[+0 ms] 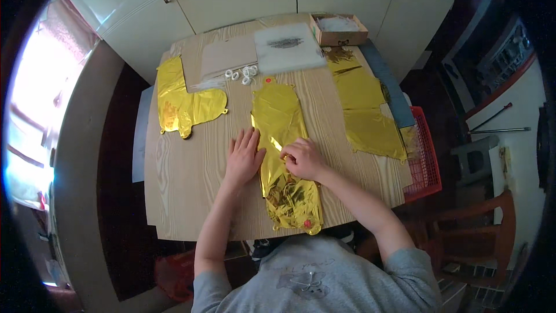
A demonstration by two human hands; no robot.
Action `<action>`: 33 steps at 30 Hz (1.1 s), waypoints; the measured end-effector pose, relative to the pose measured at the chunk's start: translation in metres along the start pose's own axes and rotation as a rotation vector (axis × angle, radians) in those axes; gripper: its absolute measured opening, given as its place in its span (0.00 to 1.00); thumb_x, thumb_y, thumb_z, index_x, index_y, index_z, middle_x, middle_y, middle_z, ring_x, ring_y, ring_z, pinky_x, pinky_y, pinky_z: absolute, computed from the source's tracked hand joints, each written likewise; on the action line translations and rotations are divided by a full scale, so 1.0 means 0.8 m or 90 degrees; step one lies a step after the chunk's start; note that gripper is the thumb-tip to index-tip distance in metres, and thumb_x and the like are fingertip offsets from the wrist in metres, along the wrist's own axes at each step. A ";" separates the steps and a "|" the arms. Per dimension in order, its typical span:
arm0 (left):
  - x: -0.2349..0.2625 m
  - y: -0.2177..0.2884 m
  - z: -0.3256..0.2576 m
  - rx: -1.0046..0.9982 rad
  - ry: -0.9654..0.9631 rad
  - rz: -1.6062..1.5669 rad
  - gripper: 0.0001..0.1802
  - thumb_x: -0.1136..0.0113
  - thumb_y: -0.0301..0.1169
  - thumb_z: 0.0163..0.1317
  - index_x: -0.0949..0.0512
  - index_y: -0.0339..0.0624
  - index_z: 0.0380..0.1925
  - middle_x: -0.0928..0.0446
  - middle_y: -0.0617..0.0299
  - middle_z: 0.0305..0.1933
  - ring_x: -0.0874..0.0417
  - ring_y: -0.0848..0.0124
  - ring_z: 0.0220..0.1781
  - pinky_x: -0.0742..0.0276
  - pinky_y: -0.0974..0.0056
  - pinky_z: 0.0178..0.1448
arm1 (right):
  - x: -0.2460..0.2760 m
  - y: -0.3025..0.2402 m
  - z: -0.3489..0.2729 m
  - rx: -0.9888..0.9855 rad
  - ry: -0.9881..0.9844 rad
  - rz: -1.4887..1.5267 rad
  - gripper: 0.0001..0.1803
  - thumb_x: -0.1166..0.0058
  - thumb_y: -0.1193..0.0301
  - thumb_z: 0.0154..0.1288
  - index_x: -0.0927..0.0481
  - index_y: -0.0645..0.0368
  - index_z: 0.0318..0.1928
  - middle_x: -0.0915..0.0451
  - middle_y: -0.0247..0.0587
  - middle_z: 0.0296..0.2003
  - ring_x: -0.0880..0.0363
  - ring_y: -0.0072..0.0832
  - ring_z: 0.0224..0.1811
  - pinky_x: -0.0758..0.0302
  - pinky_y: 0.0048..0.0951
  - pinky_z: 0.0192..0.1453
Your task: Folding gold foil sheets and placing them into clear plastic sleeves with cardboard backing.
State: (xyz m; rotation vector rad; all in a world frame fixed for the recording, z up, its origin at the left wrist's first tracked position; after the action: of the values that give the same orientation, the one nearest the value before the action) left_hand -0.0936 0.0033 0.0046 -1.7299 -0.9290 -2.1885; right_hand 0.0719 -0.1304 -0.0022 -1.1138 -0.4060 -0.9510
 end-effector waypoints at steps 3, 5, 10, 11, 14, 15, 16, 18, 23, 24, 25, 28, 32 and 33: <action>-0.004 -0.003 0.005 -0.025 0.029 0.040 0.33 0.49 0.45 0.67 0.39 0.42 0.68 0.40 0.52 0.73 0.44 0.51 0.76 0.50 0.40 0.73 | -0.001 0.001 0.000 0.003 0.014 0.008 0.03 0.47 0.72 0.53 0.20 0.52 0.28 0.18 0.36 0.27 0.21 0.36 0.36 0.27 0.40 0.44; -0.005 -0.005 0.009 -0.030 0.030 0.049 0.33 0.49 0.46 0.67 0.39 0.43 0.68 0.40 0.53 0.73 0.45 0.52 0.76 0.50 0.40 0.73 | 0.000 0.002 -0.001 0.003 0.015 0.004 0.03 0.47 0.72 0.53 0.21 0.52 0.28 0.18 0.36 0.28 0.21 0.36 0.36 0.28 0.40 0.44; -0.007 -0.009 0.012 -0.009 -0.002 0.032 0.36 0.49 0.47 0.67 0.42 0.45 0.70 0.43 0.54 0.75 0.49 0.53 0.78 0.56 0.39 0.75 | -0.001 0.000 -0.001 -0.006 -0.001 -0.002 0.03 0.47 0.72 0.53 0.21 0.52 0.28 0.18 0.35 0.28 0.22 0.37 0.36 0.30 0.41 0.45; -0.008 -0.009 0.013 0.000 -0.016 0.027 0.36 0.48 0.47 0.67 0.44 0.46 0.71 0.44 0.55 0.75 0.50 0.54 0.78 0.59 0.39 0.75 | -0.002 0.001 -0.002 -0.003 -0.004 -0.005 0.03 0.47 0.72 0.52 0.21 0.52 0.28 0.18 0.35 0.28 0.22 0.36 0.36 0.30 0.40 0.45; -0.012 -0.011 0.020 0.014 -0.020 0.039 0.38 0.48 0.49 0.67 0.45 0.46 0.72 0.45 0.56 0.76 0.51 0.53 0.78 0.59 0.37 0.75 | -0.004 0.003 -0.003 0.005 -0.009 -0.013 0.03 0.47 0.72 0.52 0.21 0.51 0.28 0.19 0.34 0.27 0.22 0.35 0.37 0.31 0.39 0.46; -0.011 -0.009 0.022 0.015 -0.025 0.039 0.38 0.48 0.49 0.67 0.45 0.46 0.72 0.46 0.56 0.76 0.51 0.53 0.78 0.59 0.36 0.75 | -0.004 0.003 -0.003 0.006 -0.008 -0.015 0.03 0.47 0.72 0.51 0.21 0.51 0.28 0.19 0.34 0.28 0.22 0.35 0.37 0.31 0.39 0.46; -0.009 -0.007 0.024 0.017 -0.029 0.040 0.38 0.48 0.50 0.67 0.45 0.46 0.72 0.46 0.57 0.76 0.51 0.53 0.78 0.59 0.36 0.74 | -0.003 0.003 -0.002 0.006 -0.008 -0.016 0.03 0.47 0.72 0.51 0.21 0.51 0.28 0.19 0.33 0.28 0.22 0.34 0.37 0.32 0.39 0.46; -0.008 -0.006 0.026 0.014 -0.035 0.046 0.39 0.49 0.50 0.67 0.46 0.47 0.72 0.47 0.57 0.77 0.51 0.53 0.78 0.60 0.36 0.74 | -0.005 0.004 -0.002 0.006 -0.011 -0.015 0.03 0.47 0.72 0.51 0.21 0.51 0.28 0.19 0.33 0.28 0.22 0.34 0.37 0.32 0.39 0.46; -0.009 -0.009 0.030 0.002 -0.056 0.074 0.39 0.50 0.51 0.67 0.47 0.47 0.72 0.48 0.58 0.77 0.52 0.54 0.79 0.60 0.36 0.75 | -0.006 0.006 -0.004 0.010 0.002 -0.023 0.03 0.48 0.71 0.51 0.21 0.51 0.28 0.19 0.33 0.28 0.23 0.34 0.37 0.32 0.39 0.46; -0.008 -0.010 0.031 -0.001 -0.051 0.076 0.38 0.51 0.52 0.67 0.46 0.47 0.72 0.47 0.58 0.77 0.51 0.54 0.79 0.60 0.36 0.75 | -0.005 0.005 -0.003 0.008 0.000 -0.022 0.03 0.48 0.71 0.51 0.21 0.51 0.28 0.19 0.33 0.28 0.22 0.34 0.37 0.31 0.39 0.46; -0.009 -0.011 0.031 -0.004 -0.045 0.079 0.38 0.52 0.52 0.67 0.45 0.46 0.72 0.47 0.58 0.77 0.51 0.54 0.78 0.60 0.36 0.75 | -0.004 0.004 -0.003 0.006 -0.003 -0.021 0.03 0.48 0.71 0.52 0.21 0.51 0.28 0.19 0.33 0.28 0.22 0.34 0.37 0.31 0.39 0.46; -0.008 -0.015 0.031 -0.005 -0.037 0.079 0.38 0.53 0.53 0.67 0.44 0.46 0.71 0.46 0.59 0.76 0.49 0.55 0.78 0.60 0.36 0.75 | -0.003 0.003 -0.002 0.014 -0.004 -0.016 0.03 0.48 0.71 0.52 0.21 0.51 0.28 0.19 0.33 0.28 0.22 0.34 0.37 0.31 0.39 0.46; -0.007 -0.015 0.033 -0.005 -0.032 0.072 0.38 0.53 0.53 0.67 0.44 0.46 0.71 0.45 0.59 0.76 0.49 0.55 0.78 0.60 0.35 0.74 | -0.003 0.003 -0.002 0.021 -0.005 -0.029 0.03 0.48 0.71 0.52 0.22 0.52 0.28 0.19 0.34 0.28 0.22 0.35 0.36 0.30 0.40 0.45; -0.007 -0.015 0.034 -0.007 -0.033 0.078 0.37 0.53 0.53 0.67 0.43 0.46 0.71 0.45 0.59 0.76 0.49 0.55 0.78 0.59 0.35 0.74 | -0.003 0.003 -0.002 0.023 -0.003 -0.030 0.03 0.48 0.71 0.52 0.22 0.52 0.28 0.19 0.34 0.28 0.22 0.35 0.36 0.30 0.40 0.45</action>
State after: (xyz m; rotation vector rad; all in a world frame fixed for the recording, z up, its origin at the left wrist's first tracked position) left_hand -0.0765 0.0270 -0.0013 -1.8064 -0.8012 -2.0837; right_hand 0.0720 -0.1307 -0.0057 -1.0780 -0.4525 -0.9795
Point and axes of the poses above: each hand's wrist, its own z-axis towards the middle knuckle, its own x-axis out of the back of the hand, y = z × x, the point moved 1 cm from there along z, towards the middle knuckle
